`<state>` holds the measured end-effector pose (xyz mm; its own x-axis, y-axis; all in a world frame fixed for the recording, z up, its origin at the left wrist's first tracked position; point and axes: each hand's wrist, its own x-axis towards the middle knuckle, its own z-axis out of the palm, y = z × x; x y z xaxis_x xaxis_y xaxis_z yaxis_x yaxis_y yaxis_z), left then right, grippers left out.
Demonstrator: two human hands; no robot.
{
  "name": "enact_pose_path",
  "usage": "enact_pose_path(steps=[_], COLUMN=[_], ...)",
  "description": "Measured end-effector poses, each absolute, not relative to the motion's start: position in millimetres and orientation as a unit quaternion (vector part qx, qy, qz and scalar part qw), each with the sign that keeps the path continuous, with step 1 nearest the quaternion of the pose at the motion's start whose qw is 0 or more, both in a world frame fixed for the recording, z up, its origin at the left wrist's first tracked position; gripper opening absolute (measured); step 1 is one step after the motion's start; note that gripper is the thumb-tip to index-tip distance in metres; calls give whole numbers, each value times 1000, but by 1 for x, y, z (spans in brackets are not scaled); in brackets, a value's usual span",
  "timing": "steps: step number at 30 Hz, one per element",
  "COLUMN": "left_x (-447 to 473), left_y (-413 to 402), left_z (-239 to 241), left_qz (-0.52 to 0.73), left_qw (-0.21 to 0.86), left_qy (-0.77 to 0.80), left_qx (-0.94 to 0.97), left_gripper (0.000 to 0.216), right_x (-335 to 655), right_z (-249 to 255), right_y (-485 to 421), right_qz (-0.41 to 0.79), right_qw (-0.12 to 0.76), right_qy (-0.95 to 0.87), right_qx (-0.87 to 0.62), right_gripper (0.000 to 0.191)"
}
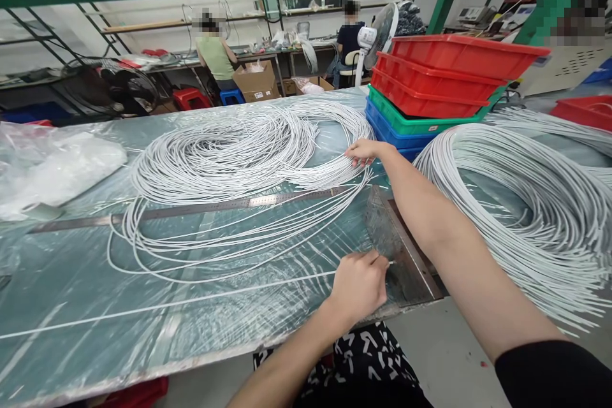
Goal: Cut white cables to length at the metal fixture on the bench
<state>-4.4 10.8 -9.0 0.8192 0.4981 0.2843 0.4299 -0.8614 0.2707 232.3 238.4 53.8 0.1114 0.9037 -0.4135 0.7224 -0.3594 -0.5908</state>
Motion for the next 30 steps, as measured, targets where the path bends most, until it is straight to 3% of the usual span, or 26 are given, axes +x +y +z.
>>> enact_pose_path(steps=[30], left_x=[-4], left_y=[11], left_z=[-12], left_qz=[179], left_qw=[108], left_qy=[246], left_qx=[946], left_gripper=[17], right_x=[240], right_z=[43], right_y=[248], right_qz=[343], right_qw=[145], right_qy=[-578], right_qx=[-726], right_gripper=[15])
